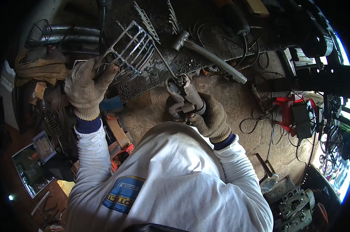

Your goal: The person welds the joints of a curved metal grille using a welding tool held in their right hand while wearing work gloves.

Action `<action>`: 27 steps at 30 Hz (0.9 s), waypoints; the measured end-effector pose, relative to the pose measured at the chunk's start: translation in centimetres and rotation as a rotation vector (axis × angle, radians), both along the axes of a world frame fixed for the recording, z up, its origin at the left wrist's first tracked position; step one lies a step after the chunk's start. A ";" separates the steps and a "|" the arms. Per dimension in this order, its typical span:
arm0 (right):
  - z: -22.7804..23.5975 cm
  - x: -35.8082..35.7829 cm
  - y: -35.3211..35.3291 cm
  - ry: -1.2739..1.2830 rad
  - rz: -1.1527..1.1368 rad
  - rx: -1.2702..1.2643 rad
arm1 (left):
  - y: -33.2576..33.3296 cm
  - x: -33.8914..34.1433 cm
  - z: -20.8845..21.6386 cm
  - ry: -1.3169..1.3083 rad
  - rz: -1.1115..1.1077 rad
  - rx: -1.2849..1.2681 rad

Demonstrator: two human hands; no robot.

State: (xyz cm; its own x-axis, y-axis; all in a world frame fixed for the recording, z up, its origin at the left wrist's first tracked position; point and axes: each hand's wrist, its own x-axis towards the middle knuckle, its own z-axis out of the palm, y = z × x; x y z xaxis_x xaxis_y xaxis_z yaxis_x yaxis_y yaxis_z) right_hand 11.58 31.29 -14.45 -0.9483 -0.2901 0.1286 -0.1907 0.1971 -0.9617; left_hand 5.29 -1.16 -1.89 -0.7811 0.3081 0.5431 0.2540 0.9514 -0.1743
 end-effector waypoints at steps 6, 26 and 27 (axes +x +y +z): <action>-0.6 -0.1 0.2 -0.014 0.015 0.054 | 0.0 0.1 -0.1 -0.008 0.011 -0.004; -1.0 0.6 -0.3 -0.047 0.007 -0.387 | 0.0 -0.3 -0.2 -0.005 -0.047 0.100; -0.9 0.5 -0.1 -0.058 -0.029 -0.352 | -0.1 -0.4 -0.7 0.066 -0.067 0.044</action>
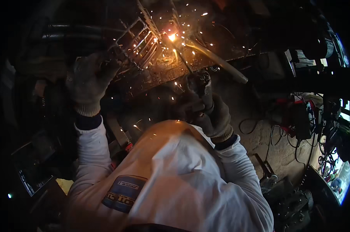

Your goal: The person welds the joints of a curved metal grille using a welding tool held in their right hand while wearing work gloves.

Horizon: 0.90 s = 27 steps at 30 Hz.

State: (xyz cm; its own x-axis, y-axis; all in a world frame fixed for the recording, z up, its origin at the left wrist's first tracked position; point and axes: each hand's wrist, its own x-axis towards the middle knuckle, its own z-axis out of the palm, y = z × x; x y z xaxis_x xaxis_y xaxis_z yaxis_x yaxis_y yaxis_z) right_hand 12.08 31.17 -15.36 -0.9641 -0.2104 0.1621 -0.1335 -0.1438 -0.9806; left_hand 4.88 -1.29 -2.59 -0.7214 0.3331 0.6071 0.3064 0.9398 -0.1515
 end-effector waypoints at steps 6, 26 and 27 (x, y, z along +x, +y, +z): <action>-0.3 -0.6 0.8 0.176 -0.010 0.436 | 0.0 -0.1 0.6 -0.051 0.010 0.008; 0.1 -0.8 -0.7 0.084 0.059 0.191 | -0.1 0.5 0.3 0.084 -0.012 -0.049; 0.7 -0.8 -0.7 0.067 0.066 0.189 | -0.2 0.4 0.2 0.124 -0.004 -0.099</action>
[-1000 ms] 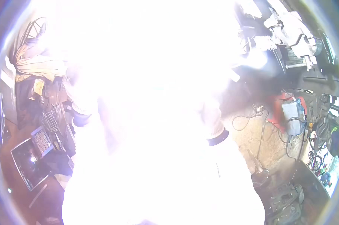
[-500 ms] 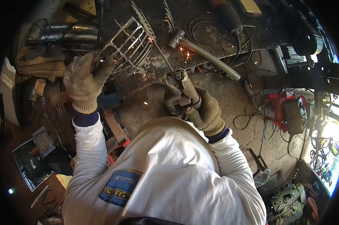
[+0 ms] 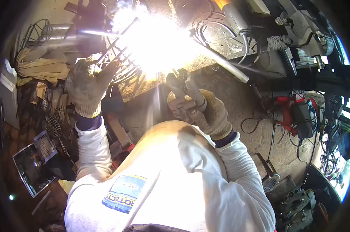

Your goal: The person welds the joints of a curved metal grille using a welding tool held in their right hand while wearing work gloves.

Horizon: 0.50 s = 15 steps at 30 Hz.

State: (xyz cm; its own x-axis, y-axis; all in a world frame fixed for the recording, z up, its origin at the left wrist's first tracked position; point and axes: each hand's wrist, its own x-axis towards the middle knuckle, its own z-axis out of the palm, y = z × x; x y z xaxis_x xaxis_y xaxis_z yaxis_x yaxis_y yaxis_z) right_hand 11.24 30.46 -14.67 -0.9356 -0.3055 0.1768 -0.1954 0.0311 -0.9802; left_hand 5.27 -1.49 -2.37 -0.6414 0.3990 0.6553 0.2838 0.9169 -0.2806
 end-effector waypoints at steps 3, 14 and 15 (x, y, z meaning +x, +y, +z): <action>0.1 -0.1 -0.3 -0.065 0.082 -0.153 | -0.6 -0.6 -0.5 -0.014 -0.053 0.017; -3.5 0.9 -0.4 0.039 -0.085 -0.217 | 0.8 -1.1 0.3 -0.097 -0.065 0.072; -3.7 1.0 -0.4 0.080 -0.106 -0.165 | 0.7 -1.2 0.4 -0.108 -0.058 0.084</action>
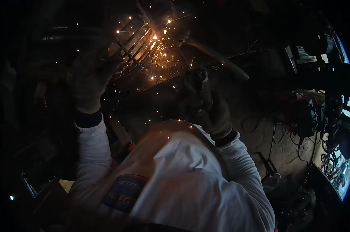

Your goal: The person welds the joints of a curved metal grille using a welding tool held in their right hand while wearing work gloves.

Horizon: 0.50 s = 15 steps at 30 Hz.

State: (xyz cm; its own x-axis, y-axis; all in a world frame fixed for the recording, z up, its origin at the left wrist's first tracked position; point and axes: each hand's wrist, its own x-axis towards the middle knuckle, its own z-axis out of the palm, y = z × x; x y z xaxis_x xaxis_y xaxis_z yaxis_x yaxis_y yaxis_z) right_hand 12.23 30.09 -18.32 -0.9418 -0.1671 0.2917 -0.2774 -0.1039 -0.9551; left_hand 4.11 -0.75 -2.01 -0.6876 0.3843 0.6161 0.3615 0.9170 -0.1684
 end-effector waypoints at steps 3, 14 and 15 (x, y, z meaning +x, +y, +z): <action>0.3 -0.4 0.7 0.050 -0.019 0.134 | -1.3 -0.1 -0.6 -0.013 0.001 -0.020; 2.7 -0.7 0.6 -0.077 0.061 0.274 | -0.4 0.4 0.9 -0.116 0.026 0.028; 2.6 -0.7 0.7 -0.077 0.061 0.275 | -0.4 0.4 0.8 -0.091 0.044 0.009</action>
